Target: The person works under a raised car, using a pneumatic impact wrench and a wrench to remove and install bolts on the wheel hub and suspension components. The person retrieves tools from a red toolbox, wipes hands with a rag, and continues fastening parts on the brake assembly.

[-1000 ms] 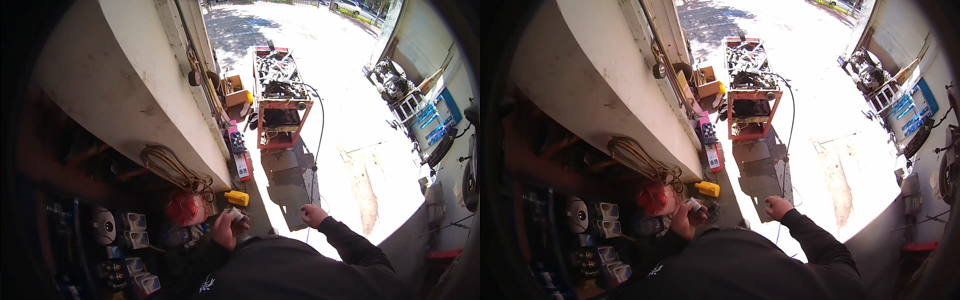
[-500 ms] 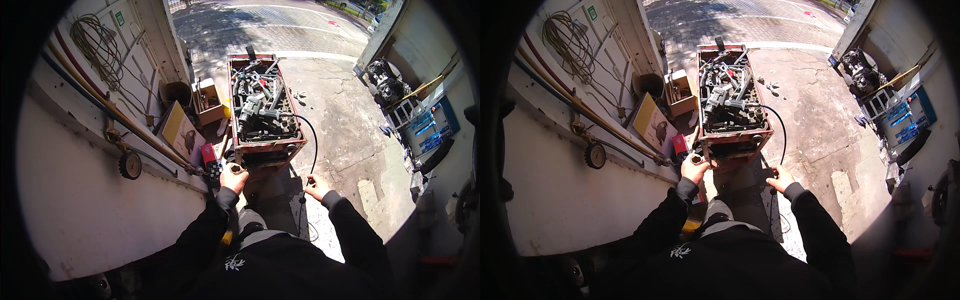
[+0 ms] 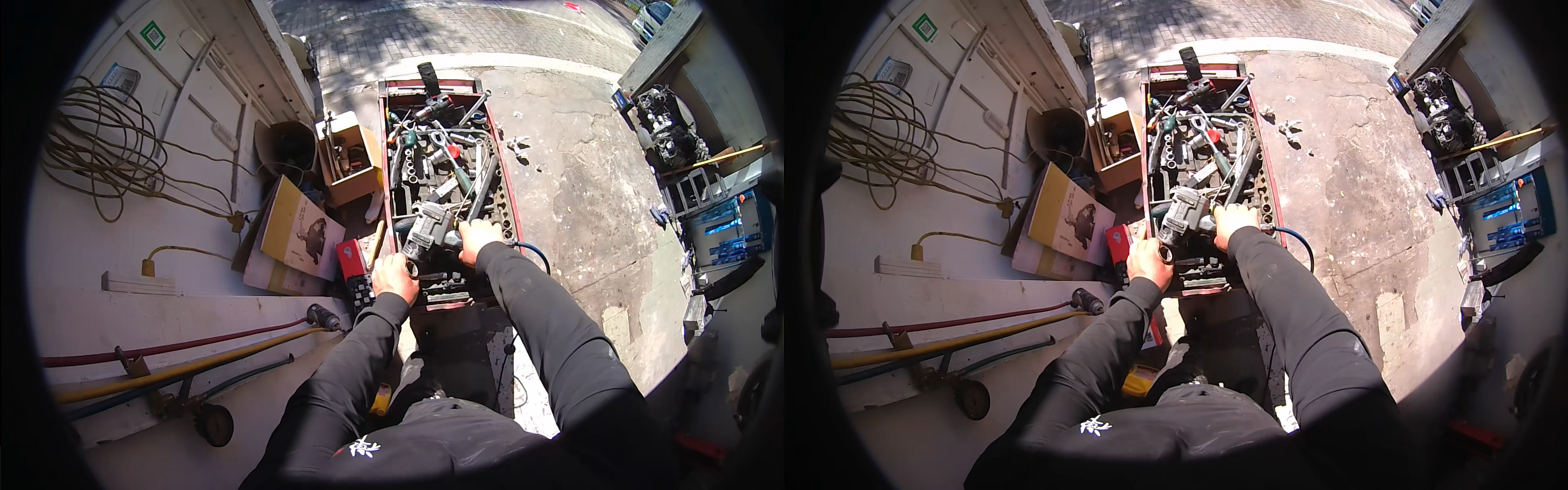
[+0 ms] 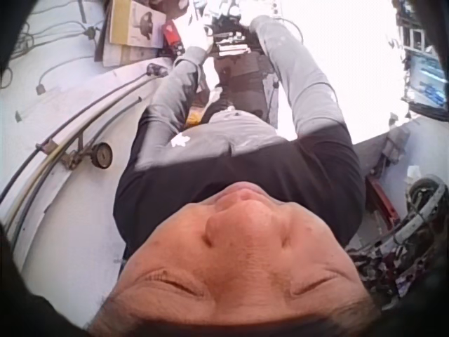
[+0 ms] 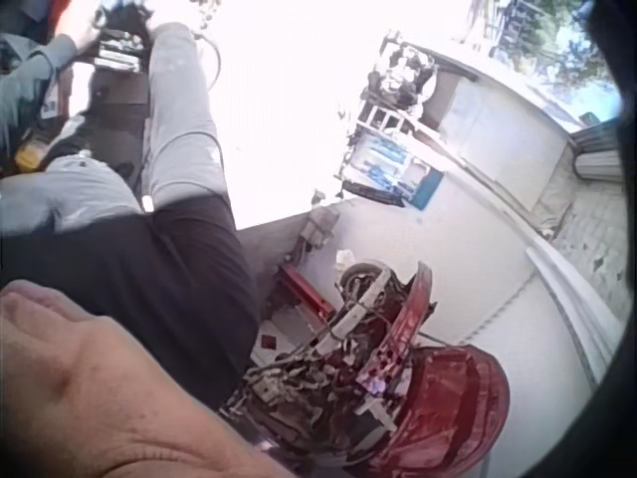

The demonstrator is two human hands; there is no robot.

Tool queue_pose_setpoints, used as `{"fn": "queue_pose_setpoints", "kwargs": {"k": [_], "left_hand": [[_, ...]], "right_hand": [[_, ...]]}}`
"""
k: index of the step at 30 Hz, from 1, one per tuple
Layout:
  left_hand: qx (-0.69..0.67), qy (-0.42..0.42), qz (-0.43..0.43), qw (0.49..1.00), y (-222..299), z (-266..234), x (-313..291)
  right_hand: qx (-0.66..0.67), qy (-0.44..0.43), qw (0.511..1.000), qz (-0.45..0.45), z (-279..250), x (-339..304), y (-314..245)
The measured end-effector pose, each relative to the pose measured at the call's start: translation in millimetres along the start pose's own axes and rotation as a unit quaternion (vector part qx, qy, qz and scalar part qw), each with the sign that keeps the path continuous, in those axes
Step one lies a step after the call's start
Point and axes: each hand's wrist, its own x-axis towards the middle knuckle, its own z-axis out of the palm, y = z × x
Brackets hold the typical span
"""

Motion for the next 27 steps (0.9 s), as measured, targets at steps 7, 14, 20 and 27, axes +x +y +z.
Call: {"fn": "queue_pose_setpoints", "kwargs": {"k": [7,14,20,27], "left_hand": [[-0.043,-0.031,0.046,0.998,-0.3,-4.5,4.5],[-0.134,-0.023,0.019,0.991,30.4,3.6,21.8],[-0.755,-0.352,-0.364,0.418,171.5,-37.0,0.8],[-0.758,-0.516,-0.337,0.211,364.8,-125.1,-129.1]], "right_hand": [[0.086,-0.020,0.996,0.003,-19.2,-37.8,21.3],[0.227,0.238,0.933,0.146,-15.8,-183.2,64.5],[0.469,0.354,0.773,0.238,0.5,-342.4,48.1],[0.307,0.493,0.710,0.399,23.3,-523.3,18.6]]}}
